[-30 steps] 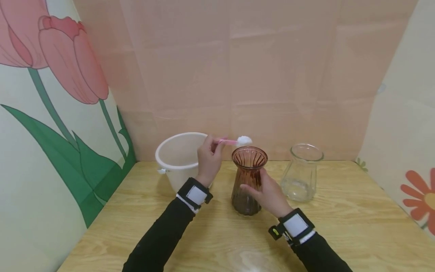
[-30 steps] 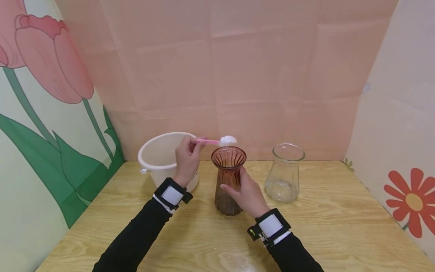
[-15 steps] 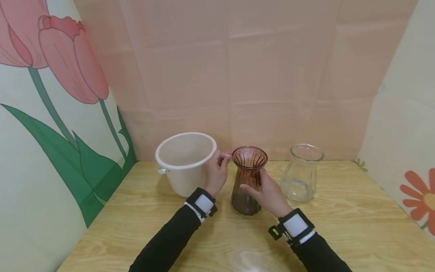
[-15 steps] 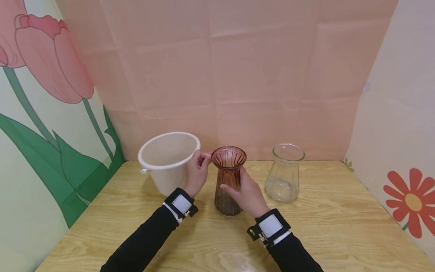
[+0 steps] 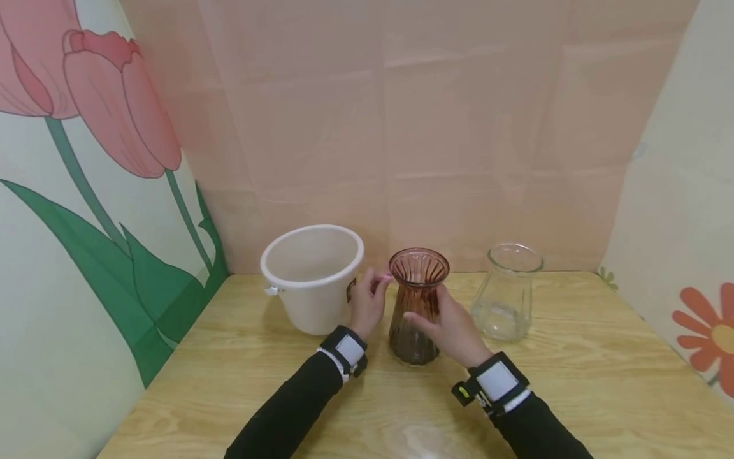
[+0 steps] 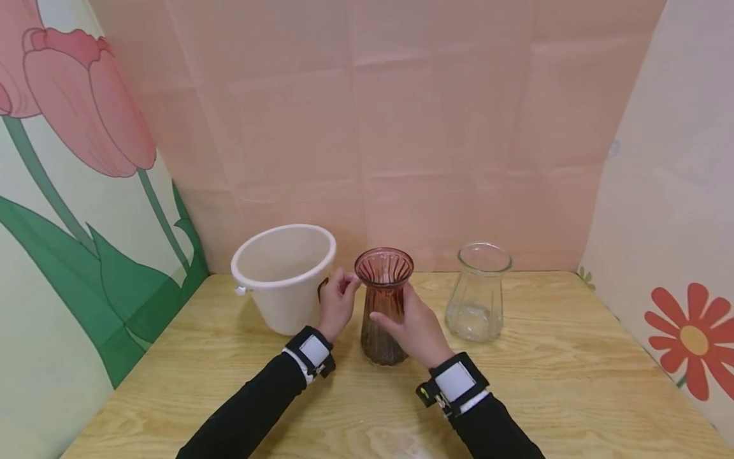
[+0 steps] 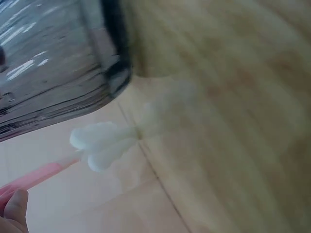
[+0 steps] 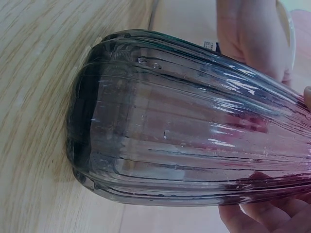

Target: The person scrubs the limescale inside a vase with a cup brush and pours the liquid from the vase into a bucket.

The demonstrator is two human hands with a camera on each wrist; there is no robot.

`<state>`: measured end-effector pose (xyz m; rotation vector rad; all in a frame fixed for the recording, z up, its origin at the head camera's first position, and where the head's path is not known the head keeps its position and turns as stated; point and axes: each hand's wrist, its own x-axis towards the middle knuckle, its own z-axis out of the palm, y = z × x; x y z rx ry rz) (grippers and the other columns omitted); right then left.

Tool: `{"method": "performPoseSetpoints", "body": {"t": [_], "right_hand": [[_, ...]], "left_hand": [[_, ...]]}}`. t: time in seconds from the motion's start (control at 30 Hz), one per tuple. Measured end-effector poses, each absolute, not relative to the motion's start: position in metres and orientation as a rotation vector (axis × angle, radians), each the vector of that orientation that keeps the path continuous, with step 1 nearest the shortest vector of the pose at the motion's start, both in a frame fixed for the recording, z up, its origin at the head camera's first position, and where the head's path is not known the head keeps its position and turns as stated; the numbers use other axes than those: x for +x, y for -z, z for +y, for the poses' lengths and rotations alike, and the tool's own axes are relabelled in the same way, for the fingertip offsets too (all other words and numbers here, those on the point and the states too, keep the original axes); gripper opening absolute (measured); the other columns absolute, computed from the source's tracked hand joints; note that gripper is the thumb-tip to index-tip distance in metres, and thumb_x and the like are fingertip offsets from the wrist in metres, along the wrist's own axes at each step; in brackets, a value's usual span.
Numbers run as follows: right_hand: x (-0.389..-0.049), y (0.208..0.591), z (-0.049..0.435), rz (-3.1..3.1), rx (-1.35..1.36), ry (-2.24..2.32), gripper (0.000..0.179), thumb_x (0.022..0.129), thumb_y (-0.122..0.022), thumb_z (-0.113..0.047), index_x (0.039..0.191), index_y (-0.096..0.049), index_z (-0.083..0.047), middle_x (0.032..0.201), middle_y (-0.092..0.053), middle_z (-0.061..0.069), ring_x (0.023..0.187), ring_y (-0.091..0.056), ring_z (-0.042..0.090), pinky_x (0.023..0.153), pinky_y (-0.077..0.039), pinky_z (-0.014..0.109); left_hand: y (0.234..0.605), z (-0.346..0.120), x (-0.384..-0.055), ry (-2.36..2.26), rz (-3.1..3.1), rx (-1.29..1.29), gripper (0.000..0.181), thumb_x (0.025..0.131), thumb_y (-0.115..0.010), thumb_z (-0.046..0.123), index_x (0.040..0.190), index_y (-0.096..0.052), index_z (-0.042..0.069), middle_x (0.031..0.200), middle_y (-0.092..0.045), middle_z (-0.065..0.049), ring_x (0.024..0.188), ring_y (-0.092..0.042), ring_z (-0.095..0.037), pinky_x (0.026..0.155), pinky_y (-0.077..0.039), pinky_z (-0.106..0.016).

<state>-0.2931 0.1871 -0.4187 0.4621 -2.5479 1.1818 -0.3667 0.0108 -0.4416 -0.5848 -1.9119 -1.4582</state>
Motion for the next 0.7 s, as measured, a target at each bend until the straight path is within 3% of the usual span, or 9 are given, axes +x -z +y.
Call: {"method": "performPoseSetpoints", "body": {"t": [0.27, 0.53, 0.7], "right_hand": [[-0.293, 0.418, 0.187, -2.534, 0.477, -1.161, 0.090, 0.084, -0.067, -0.057, 0.147, -0.027, -0.006, 0.139, -0.046, 0.027, 0.119, -0.052, 0.042, 0.095, -0.043, 0.056], [-0.293, 0.419, 0.187, -2.545, 0.471, -1.171, 0.089, 0.085, -0.067, -0.055, 0.147, -0.026, -0.007, 0.139, -0.046, 0.027, 0.120, -0.052, 0.042, 0.094, -0.043, 0.057], [-0.294, 0.420, 0.188, -2.548, 0.458, -1.169, 0.088, 0.085, -0.068, -0.054, 0.147, -0.026, -0.007, 0.139, -0.046, 0.027, 0.119, -0.052, 0.043, 0.094, -0.044, 0.057]], "left_hand": [[0.450, 0.009, -0.365, 1.403, -2.007, -0.538, 0.015, 0.094, -0.063, 0.015, 0.084, -0.058, 0.005, 0.099, -0.072, -0.011, 0.076, -0.066, -0.015, 0.060, -0.050, -0.023], [0.446, -0.008, -0.352, 1.122, -2.235, -0.461, 0.015, 0.092, -0.068, 0.013, 0.083, -0.058, 0.007, 0.072, -0.064, -0.002, 0.061, -0.056, -0.012, 0.053, -0.046, -0.024], [0.444, -0.020, -0.346, 0.961, -2.389, -0.437, 0.015, 0.086, -0.072, 0.008, 0.080, -0.059, 0.009, 0.065, -0.056, 0.002, 0.056, -0.052, -0.012, 0.051, -0.043, -0.024]]}}
